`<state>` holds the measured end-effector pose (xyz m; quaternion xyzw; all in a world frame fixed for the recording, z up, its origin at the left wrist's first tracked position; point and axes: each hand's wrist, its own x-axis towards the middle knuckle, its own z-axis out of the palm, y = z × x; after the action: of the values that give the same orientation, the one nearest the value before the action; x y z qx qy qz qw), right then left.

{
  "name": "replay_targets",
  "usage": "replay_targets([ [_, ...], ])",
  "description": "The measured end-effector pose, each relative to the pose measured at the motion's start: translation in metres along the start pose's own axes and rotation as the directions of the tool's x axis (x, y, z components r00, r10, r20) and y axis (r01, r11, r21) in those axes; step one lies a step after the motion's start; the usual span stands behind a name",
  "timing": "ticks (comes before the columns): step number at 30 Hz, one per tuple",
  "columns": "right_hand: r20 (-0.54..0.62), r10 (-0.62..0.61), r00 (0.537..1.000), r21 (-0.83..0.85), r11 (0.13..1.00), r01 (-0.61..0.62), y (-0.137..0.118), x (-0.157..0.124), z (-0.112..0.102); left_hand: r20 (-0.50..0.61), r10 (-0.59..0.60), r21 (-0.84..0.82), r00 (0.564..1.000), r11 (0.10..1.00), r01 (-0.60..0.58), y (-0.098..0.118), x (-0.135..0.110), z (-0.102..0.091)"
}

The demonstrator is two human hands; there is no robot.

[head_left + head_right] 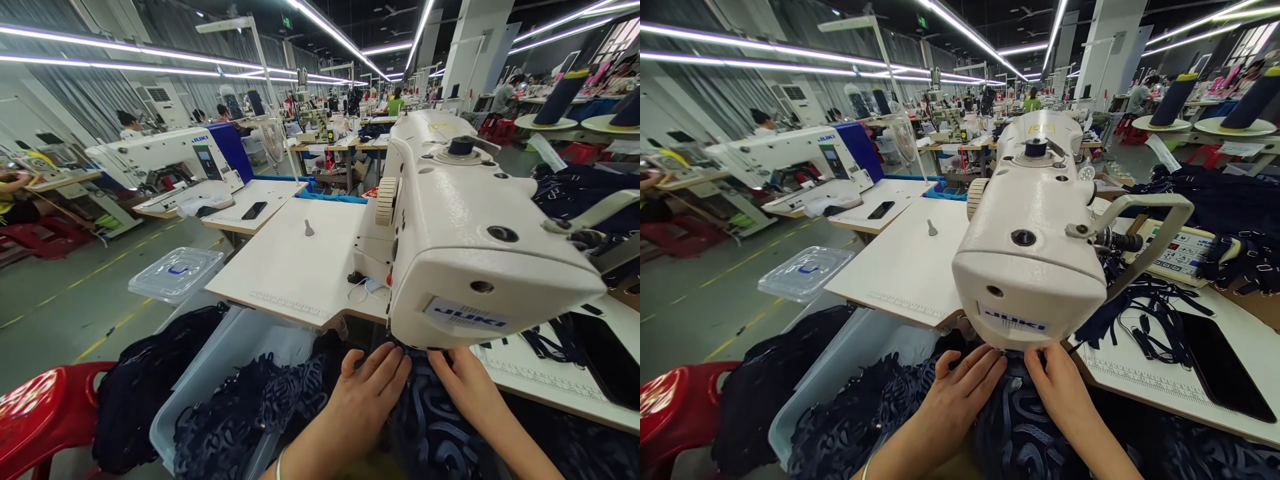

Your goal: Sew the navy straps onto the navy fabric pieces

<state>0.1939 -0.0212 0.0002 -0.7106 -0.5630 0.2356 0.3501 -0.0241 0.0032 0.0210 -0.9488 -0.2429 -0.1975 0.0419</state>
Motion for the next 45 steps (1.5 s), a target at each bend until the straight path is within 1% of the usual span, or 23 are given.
replay_targets([
  [4, -0.034, -0.024, 0.999, 0.014, 1.0, 0.024, 0.001, 0.0, 0.0, 0.03, -0.003, -0.008, 1.0, 1.0, 0.003, 0.0, 0.0, -0.003],
  [8, -0.032, -0.026, 0.999, 0.04, 0.999, 0.028, 0.002, 0.002, 0.002, 0.022, -0.002, 0.006, 1.0, 1.0, 0.001, 0.0, 0.0, -0.001],
  [11, -0.008, -0.022, 1.0, 0.057, 0.998, 0.022, 0.0, 0.002, 0.001, -0.047, 0.005, 0.026, 0.999, 1.0, -0.004, -0.001, -0.001, 0.004],
  [14, 0.011, -0.078, 0.997, 0.1, 0.992, 0.077, -0.005, 0.001, 0.0, -0.134, -0.001, 0.038, 0.991, 0.999, 0.006, -0.004, -0.004, 0.014],
  [17, -0.039, -0.104, 0.994, 0.109, 0.988, 0.108, -0.002, 0.004, -0.002, -0.216, -0.028, 0.019, 0.976, 0.999, 0.033, -0.008, -0.006, 0.027],
  [19, -0.113, -0.072, 0.991, 0.066, 0.995, 0.08, 0.009, 0.01, -0.007, -0.274, -0.033, -0.001, 0.961, 0.999, 0.035, -0.01, -0.006, 0.033],
  [21, -0.177, -0.032, 0.984, 0.012, 0.999, 0.035, 0.026, 0.017, -0.014, -0.287, -0.04, -0.003, 0.957, 0.999, 0.04, -0.011, -0.006, 0.034],
  [25, -0.283, 0.045, 0.958, -0.117, 0.99, -0.081, 0.065, 0.033, -0.037, -0.192, -0.048, 0.032, 0.98, 0.998, 0.055, -0.01, -0.007, 0.028],
  [28, -0.308, 0.099, 0.946, -0.207, 0.964, -0.168, 0.08, 0.046, -0.048, -0.155, -0.043, 0.074, 0.987, 0.996, 0.055, -0.008, -0.007, 0.025],
  [30, -0.284, 0.147, 0.947, -0.265, 0.938, -0.225, 0.081, 0.054, -0.047, -0.15, -0.041, 0.086, 0.988, 0.995, 0.055, -0.006, -0.006, 0.025],
  [32, -0.265, 0.215, 0.94, -0.326, 0.897, -0.297, 0.078, 0.062, -0.041, -0.162, -0.038, 0.076, 0.986, 0.996, 0.051, -0.005, -0.005, 0.026],
  [35, -0.266, 0.321, 0.909, -0.403, 0.82, -0.408, 0.071, 0.074, -0.029, -0.194, -0.025, 0.042, 0.981, 0.999, 0.033, -0.005, -0.002, 0.026],
  [38, -0.265, 0.388, 0.883, -0.437, 0.768, -0.469, 0.069, 0.083, -0.025, -0.216, -0.016, 0.019, 0.976, 1.0, 0.02, -0.004, 0.001, 0.025],
  [40, -0.259, 0.395, 0.882, -0.436, 0.767, -0.471, 0.071, 0.084, -0.029, -0.227, -0.013, 0.006, 0.974, 1.0, 0.015, -0.004, 0.001, 0.025],
  [42, -0.263, 0.373, 0.89, -0.416, 0.789, -0.453, 0.074, 0.082, -0.036, -0.234, -0.003, 0.006, 0.972, 1.0, 0.005, -0.004, 0.0, 0.025],
  [44, -0.305, 0.344, 0.888, -0.376, 0.813, -0.444, 0.081, 0.078, -0.045, -0.244, 0.01, 0.028, 0.97, 1.0, -0.003, -0.004, -0.001, 0.024],
  [45, -0.341, 0.336, 0.878, -0.349, 0.822, -0.45, 0.085, 0.076, -0.05, -0.248, 0.029, 0.04, 0.968, 0.999, -0.019, -0.004, -0.001, 0.023],
])
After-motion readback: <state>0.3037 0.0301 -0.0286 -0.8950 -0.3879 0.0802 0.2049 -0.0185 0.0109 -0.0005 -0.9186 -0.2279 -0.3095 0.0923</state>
